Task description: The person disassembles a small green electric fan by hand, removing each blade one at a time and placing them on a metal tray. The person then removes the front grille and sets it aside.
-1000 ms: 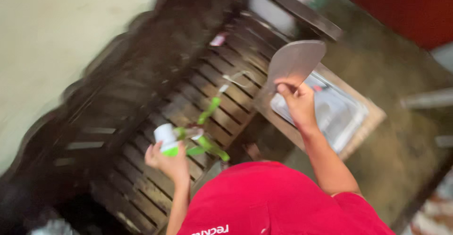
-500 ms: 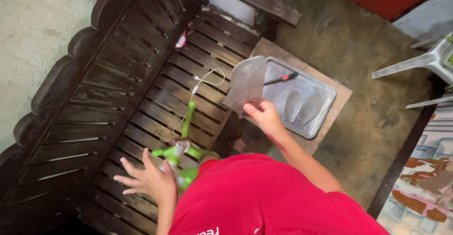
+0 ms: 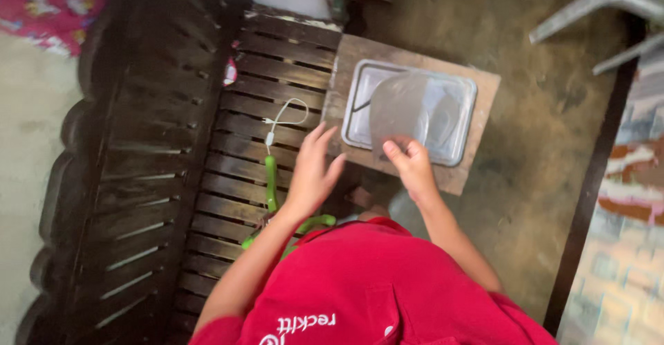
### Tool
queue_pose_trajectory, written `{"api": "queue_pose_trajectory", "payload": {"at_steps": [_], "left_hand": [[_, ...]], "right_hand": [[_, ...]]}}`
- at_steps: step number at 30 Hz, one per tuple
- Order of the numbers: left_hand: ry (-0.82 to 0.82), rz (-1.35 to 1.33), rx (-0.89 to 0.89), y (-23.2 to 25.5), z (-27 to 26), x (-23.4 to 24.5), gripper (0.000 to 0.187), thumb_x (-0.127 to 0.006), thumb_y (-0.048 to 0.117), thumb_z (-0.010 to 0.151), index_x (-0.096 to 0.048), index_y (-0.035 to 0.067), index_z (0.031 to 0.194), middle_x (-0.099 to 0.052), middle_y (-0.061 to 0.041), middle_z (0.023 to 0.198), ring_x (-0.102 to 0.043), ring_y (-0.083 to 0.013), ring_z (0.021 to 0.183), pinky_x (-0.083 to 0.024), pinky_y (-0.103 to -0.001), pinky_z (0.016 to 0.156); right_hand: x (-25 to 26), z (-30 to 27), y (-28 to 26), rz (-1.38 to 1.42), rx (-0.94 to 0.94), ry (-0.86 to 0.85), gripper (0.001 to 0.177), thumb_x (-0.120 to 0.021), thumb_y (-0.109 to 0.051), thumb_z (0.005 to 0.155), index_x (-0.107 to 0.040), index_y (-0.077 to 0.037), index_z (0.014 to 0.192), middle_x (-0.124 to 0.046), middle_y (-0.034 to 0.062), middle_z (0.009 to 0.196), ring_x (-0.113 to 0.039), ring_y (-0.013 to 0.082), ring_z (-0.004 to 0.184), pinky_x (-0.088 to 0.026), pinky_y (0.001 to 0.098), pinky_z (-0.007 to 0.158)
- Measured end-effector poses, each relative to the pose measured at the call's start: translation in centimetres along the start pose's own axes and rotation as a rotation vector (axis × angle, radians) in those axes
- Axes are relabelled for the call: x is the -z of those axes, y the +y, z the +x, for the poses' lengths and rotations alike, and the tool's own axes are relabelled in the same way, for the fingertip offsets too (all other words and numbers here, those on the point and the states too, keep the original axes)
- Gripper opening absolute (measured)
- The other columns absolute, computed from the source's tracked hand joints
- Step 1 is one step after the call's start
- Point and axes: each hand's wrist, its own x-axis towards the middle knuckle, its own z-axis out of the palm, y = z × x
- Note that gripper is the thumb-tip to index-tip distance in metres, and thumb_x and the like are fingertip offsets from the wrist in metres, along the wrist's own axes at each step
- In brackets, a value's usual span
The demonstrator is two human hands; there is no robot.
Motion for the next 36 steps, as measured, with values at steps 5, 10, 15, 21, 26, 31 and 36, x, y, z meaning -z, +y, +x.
{"api": "queue_pose_trajectory", "payload": {"at_steps": [5,10,15,21,26,31,36], "left_hand": [[-0.084,-0.337,-0.149,4.1,6.5,-7.0,0.054,-0.063,0.012,0.101,-0.045,0.005,0.152,-0.038,-0.022,0.162,-0.038,-0.0385,0.152,-0.032,-0.045,0.125],[-0.138,-0.363,-0.092,0.5,10.1,-15.6,0.049,-0.063,0.010,0.100,-0.050,0.004,0.146,-0.047,-0.022,0.156,-0.044,-0.0382,0.148,-0.036,-0.043,0.123],[-0.219,-0.287,0.072,-8.1,10.7,-25.4,0.049,-0.064,0.015,0.092,-0.056,0.001,0.138,-0.058,-0.023,0.142,-0.052,-0.0383,0.138,-0.039,-0.042,0.118],[-0.369,-0.244,0.216,-12.8,8.4,-31.5,0.056,-0.063,0.020,0.085,-0.058,-0.001,0.137,-0.060,-0.027,0.137,-0.053,-0.0400,0.133,-0.040,-0.043,0.113],[-0.474,-0.260,0.344,-12.6,7.1,-32.5,0.056,-0.063,0.021,0.083,-0.059,-0.002,0.135,-0.063,-0.027,0.131,-0.061,-0.0389,0.124,-0.046,-0.041,0.109],[-0.424,-0.280,0.231,-12.2,6.0,-32.0,0.052,-0.064,0.020,0.085,-0.061,-0.004,0.131,-0.064,-0.027,0.130,-0.058,-0.0392,0.128,-0.043,-0.041,0.111],[-0.423,-0.309,0.256,-11.6,6.7,-30.9,0.052,-0.062,0.019,0.085,-0.062,-0.002,0.133,-0.065,-0.026,0.131,-0.060,-0.0380,0.125,-0.045,-0.041,0.108]], "right_hand": [[4.2,0.7,-2.1,0.066,0.030,0.163,0.027,-0.070,-0.022,0.101,-0.070,-0.001,0.119,-0.072,0.0013,0.108,-0.064,0.0089,0.095,-0.053,0.0273,0.086],[8.5,4.0,-1.0,0.091,0.130,0.223,0.035,-0.068,-0.009,0.100,-0.060,0.000,0.133,-0.068,0.0032,0.122,-0.064,0.0099,0.110,-0.053,0.0274,0.096],[12.7,8.9,5.7,0.036,-0.057,0.437,0.044,-0.067,-0.004,0.097,-0.052,-0.006,0.139,-0.070,0.0047,0.109,-0.064,0.0117,0.093,-0.052,0.0285,0.080],[12.5,10.8,9.3,0.122,-0.466,0.498,0.048,-0.056,0.003,0.093,-0.055,-0.016,0.138,-0.067,0.0001,0.105,-0.062,0.0109,0.090,-0.051,0.0290,0.070],[10.4,10.9,8.1,0.157,-0.473,0.493,0.049,-0.049,0.003,0.093,-0.055,-0.016,0.139,-0.072,0.0029,0.112,-0.062,0.0116,0.087,-0.048,0.0283,0.067],[10.5,10.0,8.4,0.246,-0.313,0.429,0.058,-0.054,0.005,0.094,-0.050,-0.014,0.149,-0.069,0.0080,0.127,-0.061,0.0126,0.093,-0.049,0.0262,0.075],[10.7,10.3,10.6,0.127,-0.216,0.521,0.058,-0.056,0.003,0.094,-0.049,-0.008,0.151,-0.063,0.0104,0.139,-0.058,0.0144,0.110,-0.046,0.0276,0.088]]}}
